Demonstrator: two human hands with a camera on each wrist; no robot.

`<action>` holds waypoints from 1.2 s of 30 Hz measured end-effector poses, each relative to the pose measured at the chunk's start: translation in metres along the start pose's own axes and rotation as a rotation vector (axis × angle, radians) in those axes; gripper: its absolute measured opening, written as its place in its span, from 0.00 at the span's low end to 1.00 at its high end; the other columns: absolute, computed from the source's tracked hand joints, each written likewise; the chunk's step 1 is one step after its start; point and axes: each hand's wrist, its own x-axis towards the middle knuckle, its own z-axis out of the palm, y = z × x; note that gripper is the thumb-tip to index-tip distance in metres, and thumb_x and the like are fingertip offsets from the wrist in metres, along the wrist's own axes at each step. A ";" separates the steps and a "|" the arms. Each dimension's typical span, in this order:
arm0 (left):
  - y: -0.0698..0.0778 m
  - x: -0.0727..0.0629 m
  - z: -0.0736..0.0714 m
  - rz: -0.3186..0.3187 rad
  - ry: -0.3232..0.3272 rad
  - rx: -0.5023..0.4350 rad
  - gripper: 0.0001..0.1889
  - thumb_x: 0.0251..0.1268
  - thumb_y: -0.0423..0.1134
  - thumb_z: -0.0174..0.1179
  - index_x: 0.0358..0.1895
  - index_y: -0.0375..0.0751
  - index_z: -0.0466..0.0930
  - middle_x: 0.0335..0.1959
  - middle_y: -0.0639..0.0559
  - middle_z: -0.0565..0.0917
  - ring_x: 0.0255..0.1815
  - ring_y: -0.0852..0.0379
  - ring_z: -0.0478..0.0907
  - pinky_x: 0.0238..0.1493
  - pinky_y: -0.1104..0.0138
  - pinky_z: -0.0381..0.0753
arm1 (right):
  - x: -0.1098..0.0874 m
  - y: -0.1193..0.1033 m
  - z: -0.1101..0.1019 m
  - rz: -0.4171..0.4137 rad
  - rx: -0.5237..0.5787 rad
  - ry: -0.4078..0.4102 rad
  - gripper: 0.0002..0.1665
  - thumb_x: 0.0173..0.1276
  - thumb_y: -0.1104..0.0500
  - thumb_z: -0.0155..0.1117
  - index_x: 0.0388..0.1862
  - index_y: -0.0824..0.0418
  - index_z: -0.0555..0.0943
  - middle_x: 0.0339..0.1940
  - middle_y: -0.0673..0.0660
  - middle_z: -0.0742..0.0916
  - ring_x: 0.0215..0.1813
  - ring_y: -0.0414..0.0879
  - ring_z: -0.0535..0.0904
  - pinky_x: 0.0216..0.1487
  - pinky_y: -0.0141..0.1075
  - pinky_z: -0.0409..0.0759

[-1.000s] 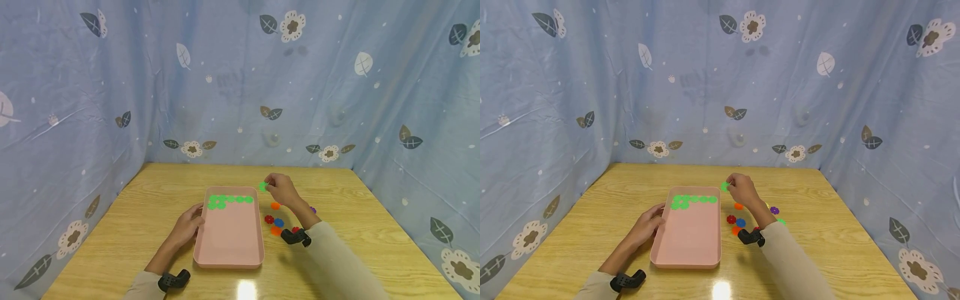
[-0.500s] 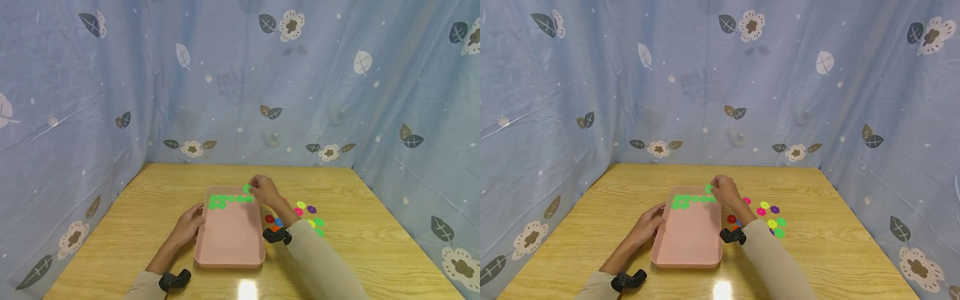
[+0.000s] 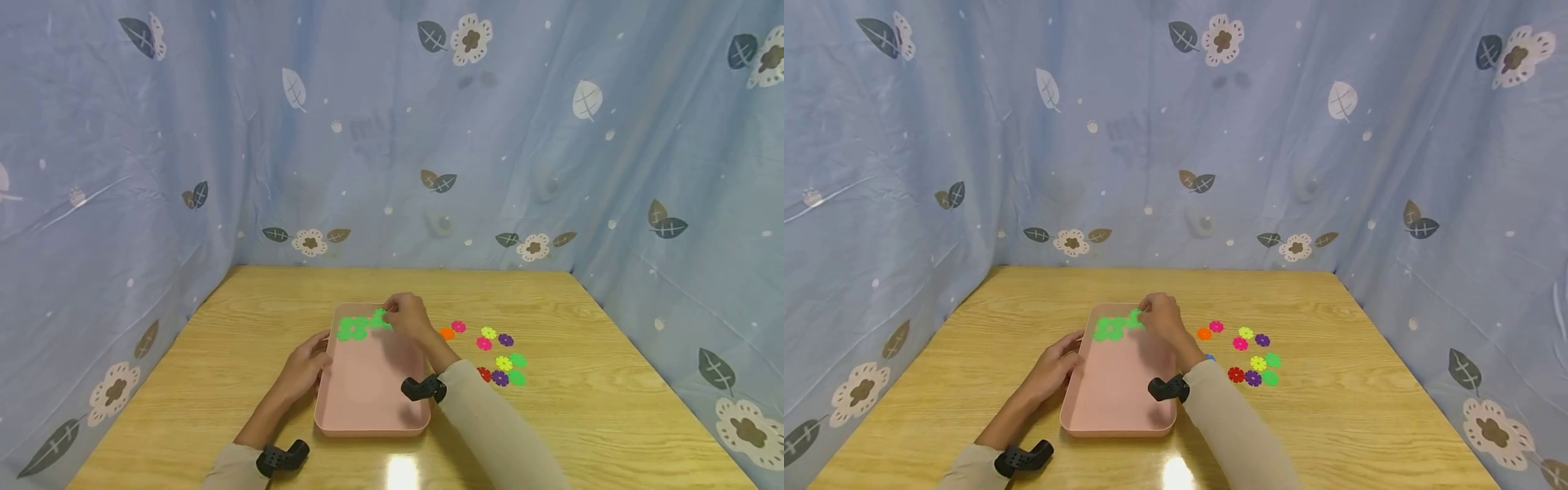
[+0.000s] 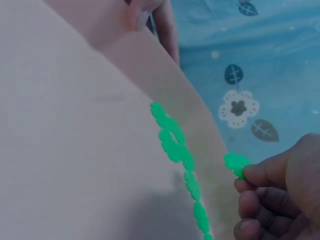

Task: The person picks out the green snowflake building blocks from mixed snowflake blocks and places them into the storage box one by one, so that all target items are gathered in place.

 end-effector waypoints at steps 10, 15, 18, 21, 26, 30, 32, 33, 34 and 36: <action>0.001 0.002 0.001 0.000 0.003 -0.004 0.32 0.69 0.33 0.52 0.77 0.40 0.61 0.70 0.33 0.72 0.25 0.50 0.79 0.20 0.65 0.77 | 0.005 0.004 0.013 0.080 -0.082 -0.037 0.08 0.63 0.69 0.68 0.41 0.68 0.87 0.33 0.57 0.87 0.28 0.46 0.78 0.30 0.37 0.78; 0.002 0.004 0.002 0.004 -0.010 0.003 0.32 0.69 0.33 0.52 0.78 0.40 0.61 0.70 0.33 0.72 0.23 0.50 0.78 0.19 0.67 0.76 | 0.008 0.004 0.020 0.068 -0.246 0.006 0.16 0.59 0.70 0.61 0.14 0.58 0.78 0.16 0.48 0.77 0.22 0.43 0.68 0.26 0.34 0.70; 0.002 0.003 0.002 -0.002 -0.010 0.004 0.33 0.69 0.33 0.52 0.78 0.40 0.61 0.70 0.33 0.72 0.24 0.50 0.78 0.20 0.66 0.76 | 0.007 0.004 0.025 0.054 -0.327 0.029 0.26 0.57 0.71 0.56 0.04 0.53 0.64 0.07 0.44 0.62 0.17 0.41 0.56 0.22 0.32 0.58; 0.003 0.001 0.002 -0.017 -0.005 0.002 0.32 0.69 0.33 0.51 0.78 0.41 0.61 0.70 0.35 0.72 0.24 0.50 0.78 0.20 0.66 0.77 | 0.007 0.004 0.030 0.078 -0.345 0.044 0.27 0.51 0.72 0.56 0.02 0.51 0.62 0.03 0.43 0.61 0.14 0.40 0.56 0.19 0.31 0.55; 0.003 0.000 0.002 -0.022 -0.008 0.005 0.32 0.69 0.32 0.50 0.78 0.41 0.61 0.70 0.34 0.72 0.21 0.52 0.76 0.19 0.67 0.75 | 0.007 0.004 0.033 0.142 -0.361 0.060 0.23 0.44 0.72 0.60 0.01 0.52 0.66 0.02 0.44 0.64 0.14 0.42 0.62 0.16 0.31 0.56; 0.002 0.000 0.001 -0.026 -0.011 0.009 0.33 0.69 0.32 0.50 0.78 0.40 0.60 0.70 0.34 0.72 0.20 0.53 0.75 0.19 0.68 0.75 | 0.007 0.004 0.033 0.139 -0.401 0.056 0.23 0.46 0.69 0.65 0.00 0.53 0.69 0.02 0.44 0.66 0.17 0.42 0.66 0.19 0.31 0.61; 0.002 0.001 0.001 -0.027 -0.012 0.011 0.33 0.69 0.33 0.50 0.78 0.40 0.59 0.70 0.34 0.71 0.20 0.53 0.75 0.19 0.68 0.75 | 0.006 0.005 0.033 0.121 -0.412 0.058 0.23 0.48 0.67 0.67 0.01 0.53 0.70 0.02 0.44 0.67 0.18 0.42 0.69 0.22 0.31 0.65; 0.002 0.001 0.001 -0.027 -0.010 0.014 0.33 0.69 0.33 0.50 0.78 0.40 0.59 0.70 0.34 0.71 0.20 0.52 0.76 0.19 0.68 0.75 | 0.006 0.005 0.033 0.112 -0.413 0.058 0.24 0.48 0.67 0.68 0.01 0.53 0.71 0.02 0.44 0.68 0.19 0.42 0.70 0.23 0.31 0.67; 0.002 0.001 0.001 -0.026 -0.009 0.015 0.33 0.69 0.33 0.50 0.78 0.40 0.60 0.70 0.34 0.72 0.20 0.52 0.76 0.19 0.68 0.75 | 0.006 0.005 0.032 0.105 -0.415 0.057 0.24 0.49 0.67 0.69 0.01 0.53 0.71 0.02 0.44 0.68 0.19 0.43 0.71 0.25 0.31 0.69; 0.002 0.001 0.001 -0.027 -0.008 0.019 0.33 0.69 0.33 0.50 0.78 0.40 0.60 0.70 0.34 0.72 0.21 0.52 0.77 0.19 0.67 0.76 | 0.005 0.005 0.032 0.091 -0.411 0.056 0.25 0.50 0.67 0.70 0.01 0.53 0.71 0.02 0.44 0.69 0.19 0.43 0.72 0.27 0.31 0.71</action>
